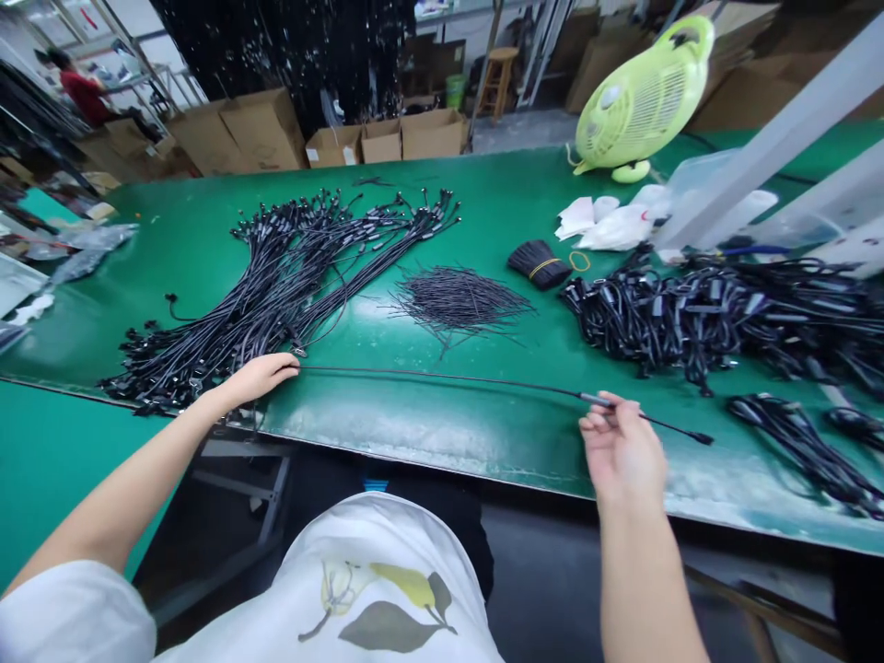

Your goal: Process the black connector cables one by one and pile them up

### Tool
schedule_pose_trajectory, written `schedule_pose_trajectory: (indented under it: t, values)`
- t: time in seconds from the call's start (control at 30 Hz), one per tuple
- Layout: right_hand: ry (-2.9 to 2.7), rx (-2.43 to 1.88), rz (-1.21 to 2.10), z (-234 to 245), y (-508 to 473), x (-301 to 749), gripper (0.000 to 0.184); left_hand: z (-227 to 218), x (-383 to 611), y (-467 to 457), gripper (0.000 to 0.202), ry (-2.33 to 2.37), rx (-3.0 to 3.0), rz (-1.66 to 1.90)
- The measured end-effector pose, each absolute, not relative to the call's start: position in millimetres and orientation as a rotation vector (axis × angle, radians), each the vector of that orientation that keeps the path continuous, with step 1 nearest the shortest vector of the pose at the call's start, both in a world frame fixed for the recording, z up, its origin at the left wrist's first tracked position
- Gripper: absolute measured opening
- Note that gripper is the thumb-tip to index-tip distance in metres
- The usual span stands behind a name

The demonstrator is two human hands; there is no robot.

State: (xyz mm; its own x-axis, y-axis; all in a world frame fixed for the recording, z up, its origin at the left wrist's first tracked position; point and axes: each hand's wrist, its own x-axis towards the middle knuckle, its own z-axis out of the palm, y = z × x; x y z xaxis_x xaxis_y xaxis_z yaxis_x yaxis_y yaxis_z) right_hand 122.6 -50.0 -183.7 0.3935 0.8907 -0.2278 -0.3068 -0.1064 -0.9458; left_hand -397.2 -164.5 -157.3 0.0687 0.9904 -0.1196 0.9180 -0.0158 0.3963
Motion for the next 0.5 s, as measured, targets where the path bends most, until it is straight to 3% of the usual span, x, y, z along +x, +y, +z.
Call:
schedule_pose_trajectory:
  t: [0.13,0.27,0.4,0.5]
  values:
    - [-0.565,-1.359,1.048,-182.9,-39.6,141.0,0.035,-120.0,-340.2,-176.3,0.027,1.614,1.712,0.733]
    - [-0.868,-1.671,1.14,-177.5,-55.0,133.6,0.02,-94.8,-285.6,-164.5,0.025,1.155,1.363,1.039]
    - [-1.526,-1.709,1.007,-143.6,-96.7,90.0,0.025,-86.6,-267.7,-158.7,0.024,1.053,1.232,0.98]
    - [-1.895,-1.378,0.526,-120.7,-101.4,42.2,0.055,-75.5,-260.9,-168.6,0.033,0.994,1.423,0.707]
